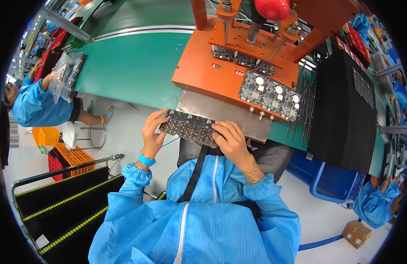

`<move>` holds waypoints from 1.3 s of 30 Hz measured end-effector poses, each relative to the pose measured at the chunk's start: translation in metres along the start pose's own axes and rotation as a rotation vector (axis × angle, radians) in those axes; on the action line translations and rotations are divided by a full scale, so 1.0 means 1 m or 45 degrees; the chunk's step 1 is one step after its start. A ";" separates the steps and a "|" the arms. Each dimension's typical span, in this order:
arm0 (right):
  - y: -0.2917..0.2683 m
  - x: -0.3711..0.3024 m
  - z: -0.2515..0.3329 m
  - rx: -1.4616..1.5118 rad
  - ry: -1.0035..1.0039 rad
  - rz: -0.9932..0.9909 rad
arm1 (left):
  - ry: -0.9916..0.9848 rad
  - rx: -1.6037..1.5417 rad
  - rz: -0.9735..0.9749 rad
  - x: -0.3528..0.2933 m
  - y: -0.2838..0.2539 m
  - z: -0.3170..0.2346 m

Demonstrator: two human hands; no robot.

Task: The person takes circuit boards from a rack, places them into a press machine, and pulls the handle down. The person then separates the circuit boards by hand and stacks them onto a foam pad.

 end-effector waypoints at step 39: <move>-0.463 -0.081 -0.142 -1.394 0.598 0.269 | -0.766 -1.456 1.122 0.035 0.262 -0.287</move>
Point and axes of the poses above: each hand's wrist, its own x-axis towards the middle knuckle, its own y-axis out of the palm, z = x × y, the point moved 3 cm from there along x, towards the middle knuckle, and after that the axes turned 6 degrees about -y, right-handed, at the moved point
